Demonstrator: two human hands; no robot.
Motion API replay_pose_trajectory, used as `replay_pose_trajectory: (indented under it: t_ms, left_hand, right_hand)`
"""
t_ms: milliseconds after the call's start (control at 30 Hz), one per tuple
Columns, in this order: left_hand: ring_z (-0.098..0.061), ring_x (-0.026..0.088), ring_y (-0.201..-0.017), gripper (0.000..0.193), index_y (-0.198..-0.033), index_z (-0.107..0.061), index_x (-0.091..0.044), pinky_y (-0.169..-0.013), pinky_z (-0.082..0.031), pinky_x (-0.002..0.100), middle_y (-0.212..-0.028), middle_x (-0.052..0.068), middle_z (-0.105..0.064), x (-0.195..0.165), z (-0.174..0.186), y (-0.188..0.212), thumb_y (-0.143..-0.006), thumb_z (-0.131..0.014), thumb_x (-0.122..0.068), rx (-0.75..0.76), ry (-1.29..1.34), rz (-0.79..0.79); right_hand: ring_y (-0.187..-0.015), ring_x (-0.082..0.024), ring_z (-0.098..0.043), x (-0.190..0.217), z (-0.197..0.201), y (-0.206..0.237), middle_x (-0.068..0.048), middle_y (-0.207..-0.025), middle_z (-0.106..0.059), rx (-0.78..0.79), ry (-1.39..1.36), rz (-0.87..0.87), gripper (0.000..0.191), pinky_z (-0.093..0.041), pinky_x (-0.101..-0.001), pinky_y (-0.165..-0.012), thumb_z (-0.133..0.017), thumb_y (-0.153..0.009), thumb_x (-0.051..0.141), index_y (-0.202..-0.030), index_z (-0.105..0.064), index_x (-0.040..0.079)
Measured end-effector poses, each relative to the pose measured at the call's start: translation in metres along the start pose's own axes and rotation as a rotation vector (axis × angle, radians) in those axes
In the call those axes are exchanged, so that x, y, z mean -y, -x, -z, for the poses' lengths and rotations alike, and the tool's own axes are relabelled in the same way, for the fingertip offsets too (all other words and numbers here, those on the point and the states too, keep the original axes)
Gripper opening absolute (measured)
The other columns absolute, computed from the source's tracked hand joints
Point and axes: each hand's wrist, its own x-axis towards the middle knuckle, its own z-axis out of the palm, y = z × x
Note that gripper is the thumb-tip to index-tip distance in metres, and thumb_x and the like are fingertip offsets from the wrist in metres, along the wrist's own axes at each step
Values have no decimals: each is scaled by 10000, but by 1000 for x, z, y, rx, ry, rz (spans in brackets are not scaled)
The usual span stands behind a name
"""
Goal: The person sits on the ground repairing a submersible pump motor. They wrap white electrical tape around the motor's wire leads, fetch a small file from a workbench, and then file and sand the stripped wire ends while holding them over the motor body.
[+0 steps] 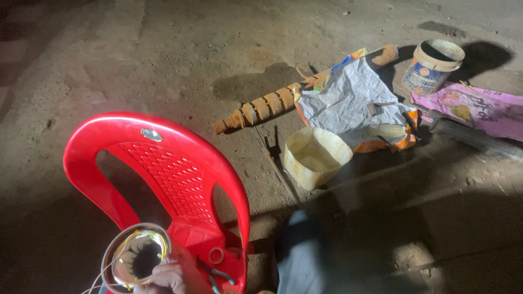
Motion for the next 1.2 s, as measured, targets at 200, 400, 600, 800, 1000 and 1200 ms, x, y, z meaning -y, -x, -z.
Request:
replay_pose_trajectory:
  t_ms: [200,400,600,800,1000,1200]
  left_hand:
    - [-713,310,-739,214,-1028,-804,-149,-624,-566,391,-814,142,-757,0,3,0,-833,-717,-138,-8,0,-9]
    - [-713,320,-741,216,-1026,-806,-157,-622,-566,396,-816,146,-756,-1,1,-1,-829,-720,-143,-16,1,-16]
    - [-713,329,-744,219,-1025,-808,-165,-620,-566,401,-819,149,-756,-1,7,5,-824,-722,-148,-38,-11,-7]
    - [-713,338,-746,221,-1023,-810,-173,-617,-566,405,-821,153,-756,2,15,18,-820,-724,-153,-123,-142,-167]
    - [-750,300,-711,203,-1040,-784,-142,-620,-571,396,-804,137,-750,-7,18,28,-852,-707,-150,62,75,-8]
    - [-695,330,-757,298,-1128,-669,-25,-626,-557,415,-1118,181,-678,-16,19,35,-830,-685,-30,-49,-168,-411]
  right_hand:
    - [-1376,-309,-429,24,36,7,-147,-1284,-553,32,-140,134,177,-340,-458,-1224,-770,-866,189,-995,-708,85]
    - [-1487,-311,-385,22,22,1,-166,-1435,-509,-26,-261,55,205,-349,-467,-1262,-794,-863,213,-1010,-713,94]
    - [-1329,-275,-520,-2,-15,2,-117,-1287,-613,-125,-88,-83,148,-421,-427,-1152,-788,-917,201,-937,-716,73]
    - [-999,-183,-395,-9,15,7,-85,-1144,-575,-54,1198,397,310,-308,-305,-886,-652,-1005,175,-1249,-803,59]
    - [-1183,-309,-554,1,32,14,-178,-1262,-544,99,-401,38,274,-491,-405,-981,-696,-908,124,-1149,-659,-1]
    - [-881,-261,-607,2,23,-1,-92,-916,-663,80,-148,-74,122,-512,-341,-859,-639,-996,99,-909,-679,23]
